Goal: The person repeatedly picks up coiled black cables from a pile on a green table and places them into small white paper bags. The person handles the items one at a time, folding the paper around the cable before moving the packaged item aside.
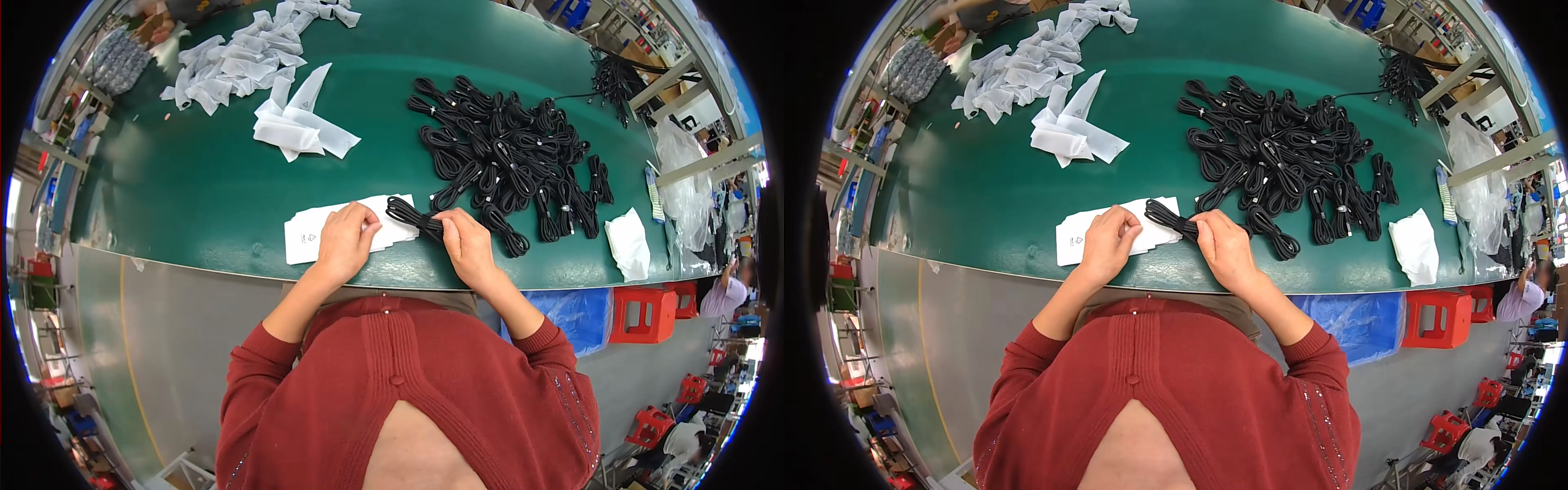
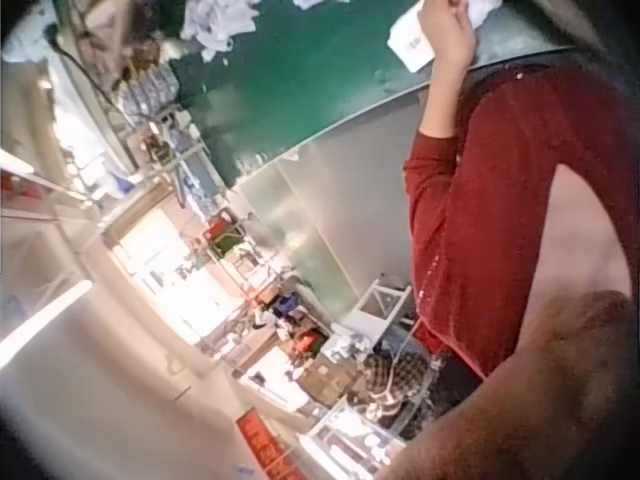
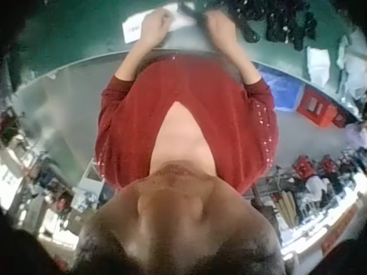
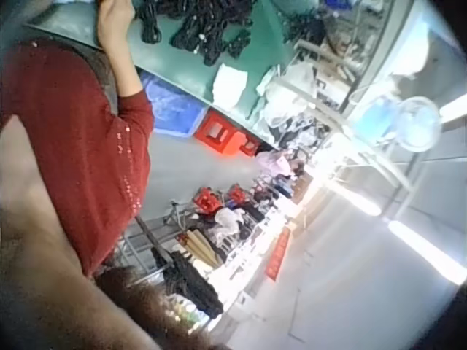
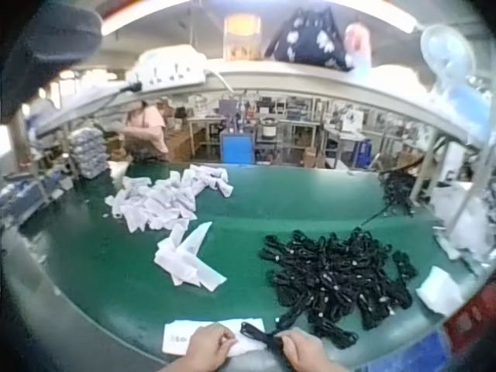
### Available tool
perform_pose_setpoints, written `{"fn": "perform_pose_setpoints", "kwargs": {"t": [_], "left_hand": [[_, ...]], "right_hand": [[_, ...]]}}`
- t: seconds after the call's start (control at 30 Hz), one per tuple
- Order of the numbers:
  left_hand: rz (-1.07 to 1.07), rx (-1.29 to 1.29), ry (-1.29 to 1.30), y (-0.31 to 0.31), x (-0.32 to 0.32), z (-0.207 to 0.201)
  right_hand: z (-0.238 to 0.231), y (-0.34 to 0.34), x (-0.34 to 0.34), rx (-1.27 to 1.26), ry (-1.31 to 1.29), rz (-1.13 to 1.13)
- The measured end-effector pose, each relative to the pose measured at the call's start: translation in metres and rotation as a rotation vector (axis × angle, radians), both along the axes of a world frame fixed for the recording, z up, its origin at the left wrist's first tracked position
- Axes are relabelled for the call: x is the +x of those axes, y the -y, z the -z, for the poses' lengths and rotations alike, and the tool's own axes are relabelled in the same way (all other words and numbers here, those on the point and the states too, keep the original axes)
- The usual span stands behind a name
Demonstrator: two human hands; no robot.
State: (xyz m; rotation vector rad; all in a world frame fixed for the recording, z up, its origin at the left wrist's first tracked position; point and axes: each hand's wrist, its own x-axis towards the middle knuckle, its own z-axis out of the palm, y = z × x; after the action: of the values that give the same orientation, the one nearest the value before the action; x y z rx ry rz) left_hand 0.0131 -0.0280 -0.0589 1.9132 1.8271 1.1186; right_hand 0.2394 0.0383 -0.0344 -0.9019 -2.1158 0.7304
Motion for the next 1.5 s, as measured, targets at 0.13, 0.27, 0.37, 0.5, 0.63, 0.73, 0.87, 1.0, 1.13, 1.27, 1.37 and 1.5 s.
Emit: {"fn": "perform_pose_setpoints", "kwargs": {"t": [0.13,0.27,0.37,0.5,0.63,0.73,0.87,1.0,1.13,1.27,1.37,1.5], "left_hand": [[0.032,0.113,-0.119,-0.002,0.004,0.0],[0.019,0.079,-0.041,-0.001,0.001,0.005],[-0.043,-0.064,0.192,0.0,-0.002,0.002],[-0.006,-0.08,0.392,0.0,-0.007,0.005],[0.127,0.012,0.349,0.002,-0.008,-0.009],[0.218,0.109,0.16,0.002,-0.009,-0.02],[0.198,0.143,0.077,-0.002,-0.007,-0.028],[0.156,0.179,0.045,-0.009,-0.008,-0.039],[0.147,0.175,0.069,-0.02,-0.007,-0.049],[0.105,0.103,0.48,-0.041,-0.032,-0.058],[0.057,-0.045,0.819,-0.054,-0.078,-0.082],[-0.166,0.469,0.616,-0.084,-0.111,-0.099]], "right_hand": [[0.004,0.001,-0.001,-0.102,-0.021,0.003],[0.004,0.003,0.0,-0.226,-0.029,0.008],[0.001,0.005,0.002,-0.179,-0.007,-0.003],[-0.002,0.002,0.003,-0.065,0.032,-0.111],[0.006,-0.006,0.0,-0.319,-0.055,-0.151],[0.0,-0.01,0.0,-1.162,-0.188,-0.127],[0.001,-0.001,-0.01,-0.724,-0.034,-0.137],[-0.004,0.0,-0.025,-0.013,-0.03,-0.194],[-0.002,0.0,-0.049,-0.152,-0.136,-0.077],[-0.014,-0.012,-0.066,0.1,-0.374,-0.143],[-0.028,-0.028,-0.052,0.286,-0.028,0.164],[-0.004,-0.051,-0.028,0.296,0.537,0.322]]}}
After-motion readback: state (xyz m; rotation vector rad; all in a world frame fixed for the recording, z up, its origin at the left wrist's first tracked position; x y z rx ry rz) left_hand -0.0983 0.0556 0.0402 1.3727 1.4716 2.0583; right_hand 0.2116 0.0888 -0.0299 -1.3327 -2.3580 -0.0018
